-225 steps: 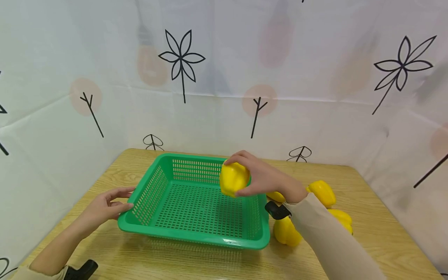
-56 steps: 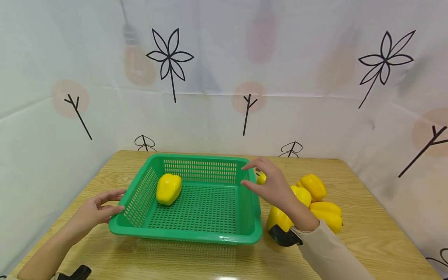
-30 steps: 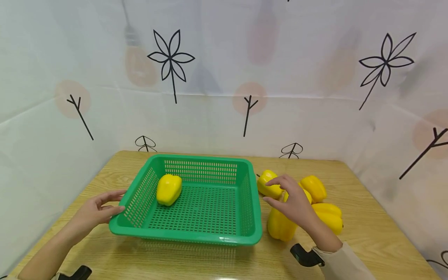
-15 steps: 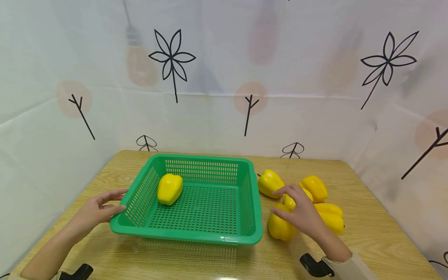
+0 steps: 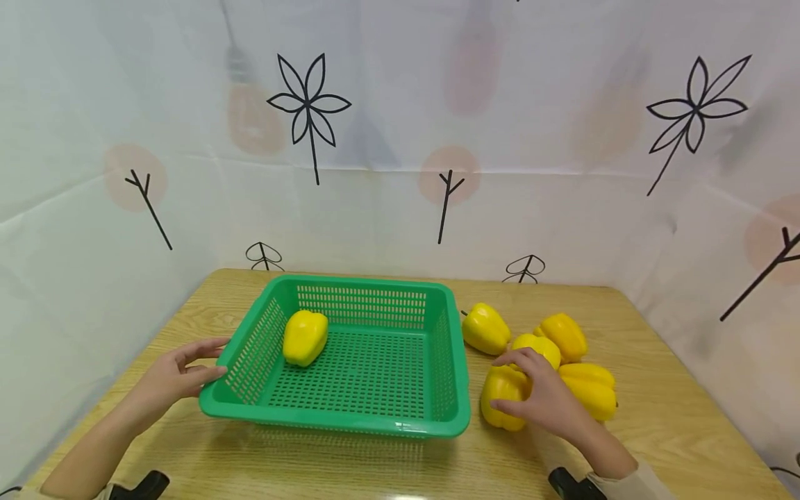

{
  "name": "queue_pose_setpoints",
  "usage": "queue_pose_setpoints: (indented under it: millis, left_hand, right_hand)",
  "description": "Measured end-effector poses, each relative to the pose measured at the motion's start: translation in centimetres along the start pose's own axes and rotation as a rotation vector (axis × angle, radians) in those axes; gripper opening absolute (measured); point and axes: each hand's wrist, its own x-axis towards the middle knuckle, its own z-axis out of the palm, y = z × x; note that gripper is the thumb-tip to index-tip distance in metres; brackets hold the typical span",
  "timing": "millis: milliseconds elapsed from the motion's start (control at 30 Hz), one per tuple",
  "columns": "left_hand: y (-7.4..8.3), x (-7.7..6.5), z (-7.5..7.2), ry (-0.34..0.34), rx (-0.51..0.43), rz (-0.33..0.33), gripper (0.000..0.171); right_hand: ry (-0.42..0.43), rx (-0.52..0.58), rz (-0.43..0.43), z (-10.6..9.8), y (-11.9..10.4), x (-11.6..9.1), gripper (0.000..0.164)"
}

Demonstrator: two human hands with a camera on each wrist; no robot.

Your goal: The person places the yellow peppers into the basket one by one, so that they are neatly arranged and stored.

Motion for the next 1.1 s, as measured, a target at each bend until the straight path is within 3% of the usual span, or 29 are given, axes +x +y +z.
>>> queue_pose_setpoints:
  millis: [267, 533, 1100]
  left_hand:
    - [-0.03, 0.06, 0.04, 0.003, 0.006, 0.004, 0.063]
    - [-0.03, 0.05, 0.05, -0.001, -0.006, 0.007, 0.064]
    - [0.3, -0.12, 0.09, 0.003, 0.011, 0.008, 0.063]
  right_hand:
    - [-0.105, 0.01, 0.065, 0.37, 0.34, -0.65, 0.058]
    - [-0.11, -0.06, -0.041, 0.39, 0.46, -0.77, 0.061]
    - [-0.129, -0.098, 0.0, -0.2, -0.22, -0.41, 0.057]
